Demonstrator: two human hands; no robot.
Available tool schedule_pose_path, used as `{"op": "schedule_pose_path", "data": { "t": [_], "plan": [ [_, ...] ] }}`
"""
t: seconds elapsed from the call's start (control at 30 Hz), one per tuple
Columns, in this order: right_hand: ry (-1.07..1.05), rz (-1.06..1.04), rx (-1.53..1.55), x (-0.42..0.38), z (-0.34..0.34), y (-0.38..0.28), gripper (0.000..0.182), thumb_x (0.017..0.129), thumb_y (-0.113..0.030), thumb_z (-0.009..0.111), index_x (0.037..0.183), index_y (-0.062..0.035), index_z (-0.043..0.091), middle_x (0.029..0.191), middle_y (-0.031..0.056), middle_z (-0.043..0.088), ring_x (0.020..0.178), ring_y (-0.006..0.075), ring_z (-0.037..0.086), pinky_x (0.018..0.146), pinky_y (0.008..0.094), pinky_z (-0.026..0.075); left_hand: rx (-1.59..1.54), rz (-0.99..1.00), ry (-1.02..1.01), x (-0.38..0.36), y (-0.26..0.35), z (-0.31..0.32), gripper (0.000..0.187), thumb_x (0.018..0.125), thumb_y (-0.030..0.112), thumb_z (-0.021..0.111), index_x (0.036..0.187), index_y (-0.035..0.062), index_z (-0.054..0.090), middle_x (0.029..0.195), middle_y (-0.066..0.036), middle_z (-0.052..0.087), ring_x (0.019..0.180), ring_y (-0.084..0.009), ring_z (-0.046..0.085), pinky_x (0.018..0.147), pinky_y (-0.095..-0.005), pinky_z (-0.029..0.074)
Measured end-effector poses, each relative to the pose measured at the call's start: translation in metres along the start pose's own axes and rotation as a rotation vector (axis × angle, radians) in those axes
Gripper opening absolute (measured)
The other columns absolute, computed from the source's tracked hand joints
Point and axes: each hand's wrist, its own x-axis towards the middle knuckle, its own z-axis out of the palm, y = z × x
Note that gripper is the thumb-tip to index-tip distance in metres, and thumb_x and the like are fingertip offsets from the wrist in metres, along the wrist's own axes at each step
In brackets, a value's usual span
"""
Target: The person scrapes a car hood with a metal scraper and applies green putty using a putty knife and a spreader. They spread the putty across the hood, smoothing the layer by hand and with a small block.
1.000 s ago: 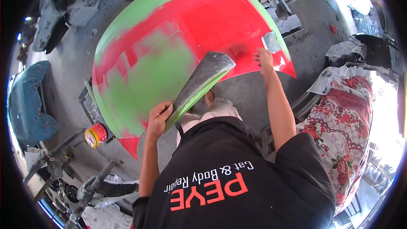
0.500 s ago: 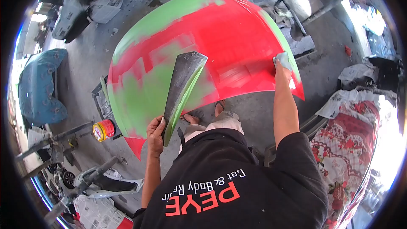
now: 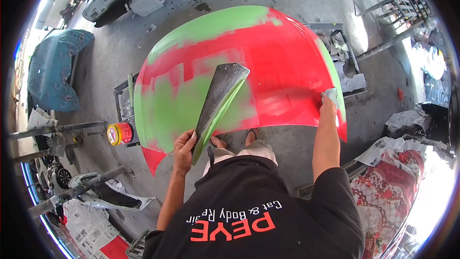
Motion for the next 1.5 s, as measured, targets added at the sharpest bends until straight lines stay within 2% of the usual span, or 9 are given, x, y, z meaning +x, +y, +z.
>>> {"op": "schedule_pose_path", "data": {
  "t": [0.23, 0.33, 0.5, 0.6, 0.77, 1.0, 1.3, 1.43, 1.5],
  "plan": [
    [-0.254, -0.209, -0.26, 0.015, -0.009, 0.001, 0.076, 0.087, -0.049, 0.072, 0.137, 0.0062, 0.056, 0.14, 0.0224, 0.058, 0.126, 0.0283, 0.059, 0.106, 0.0388, 0.044, -0.028, 0.031, 0.026, 0.001, -0.003, -0.007, 0.025, 0.102, 0.011, 0.058, 0.119, -0.0039, 0.068, 0.103, -0.001, 0.071, 0.089, -0.0068, 0.062, 0.082, -0.0223, 0.048],
    [0.04, -0.028, -0.34, 0.004, -0.001, 0.001, 0.059, 0.092, -0.045, 0.067, 0.129, 0.0009, 0.059, 0.133, 0.0223, 0.06, 0.124, 0.0319, 0.059, 0.107, 0.0423, 0.042, -0.048, 0.022, 0.044, 0.002, 0.0, -0.006, 0.025, 0.103, 0.013, 0.058, 0.119, -0.0037, 0.068, 0.101, -0.001, 0.071, 0.087, -0.0068, 0.062, 0.081, -0.0226, 0.049],
    [-0.098, -0.636, 0.528, 0.06, 0.001, 0.046, 0.043, 0.092, -0.009, 0.065, 0.13, 0.0029, 0.047, 0.12, 0.0195, 0.06, 0.11, 0.0282, 0.061, 0.094, 0.04, 0.05, -0.084, 0.045, 0.042, 0.005, -0.001, -0.009, 0.025, 0.104, 0.015, 0.057, 0.118, -0.0035, 0.068, 0.097, -0.002, 0.07, 0.084, -0.0069, 0.062, 0.077, -0.0229, 0.049],
    [-0.382, -0.985, 0.57, 0.014, -0.038, 0.039, 0.042, 0.096, -0.003, 0.058, 0.135, 0.0054, 0.045, 0.117, 0.017, 0.059, 0.106, 0.024, 0.058, 0.095, 0.0392, 0.048, -0.123, 0.04, 0.037, 0.005, 0.005, -0.008, 0.025, 0.104, 0.015, 0.057, 0.118, -0.0037, 0.068, 0.098, -0.001, 0.07, 0.083, -0.0072, 0.062, 0.077, -0.0229, 0.049],
    [-0.913, -1.121, 0.256, -0.167, -0.105, -0.009, 0.043, 0.098, 0.004, 0.051, 0.141, 0.0035, 0.049, 0.114, 0.0128, 0.059, 0.097, 0.0162, 0.058, 0.085, 0.0315, 0.049, -0.077, 0.073, 0.055, 0.012, 0.004, -0.011, 0.025, 0.105, 0.015, 0.056, 0.118, -0.0033, 0.067, 0.092, 0.001, 0.067, 0.078, -0.0061, 0.06, 0.071, -0.023, 0.049],
    [-0.764, -1.907, -0.134, -0.294, -0.095, -0.05, 0.034, 0.094, -0.004, 0.062, 0.126, -0.0115, 0.071, 0.092, 0.0105, 0.051, 0.084, 0.0211, 0.057, 0.072, 0.0319, 0.049, 0.089, 0.153, -0.008, 0.009, 0.023, -0.003, 0.023, 0.106, 0.013, 0.055, 0.115, -0.0036, 0.068, 0.085, 0.003, 0.062, 0.071, -0.0053, 0.057, 0.062, -0.0242, 0.049],
    [-0.952, -1.802, -0.253, -0.32, -0.058, -0.049, 0.039, 0.089, -0.009, 0.072, 0.128, -0.0115, 0.07, 0.09, 0.0087, 0.052, 0.081, 0.0226, 0.055, 0.075, 0.0341, 0.047, 0.516, 0.485, -0.028, -0.003, 0.029, -0.011, 0.018, 0.105, 0.009, 0.057, 0.11, -0.0044, 0.067, 0.079, 0.001, 0.055, 0.065, -0.0075, 0.056, 0.058, -0.025, 0.048],
    [-0.983, -1.806, -0.269, -0.326, -0.054, -0.026, 0.043, 0.088, -0.009, 0.073, 0.13, -0.0098, 0.064, 0.094, 0.0103, 0.056, 0.084, 0.0241, 0.058, 0.078, 0.0352, 0.048, 0.342, 0.257, -0.045, -0.019, 0.065, 0.01, 0.019, 0.103, 0.011, 0.058, 0.112, -0.0035, 0.067, 0.089, 0.004, 0.058, 0.085, -0.0058, 0.052, 0.078, -0.0227, 0.044],
    [-0.997, -1.757, -0.207, -0.329, -0.053, -0.01, 0.045, 0.087, -0.012, 0.074, 0.127, -0.007, 0.054, 0.099, 0.0139, 0.061, 0.089, 0.0294, 0.063, 0.079, 0.0407, 0.051, 0.378, 0.356, -0.028, -0.015, 0.068, 0.015, 0.016, 0.103, 0.008, 0.057, 0.109, -0.0032, 0.067, 0.078, 0.0, 0.054, 0.053, -0.0086, 0.054, 0.05, -0.0271, 0.047]
  ]
}}
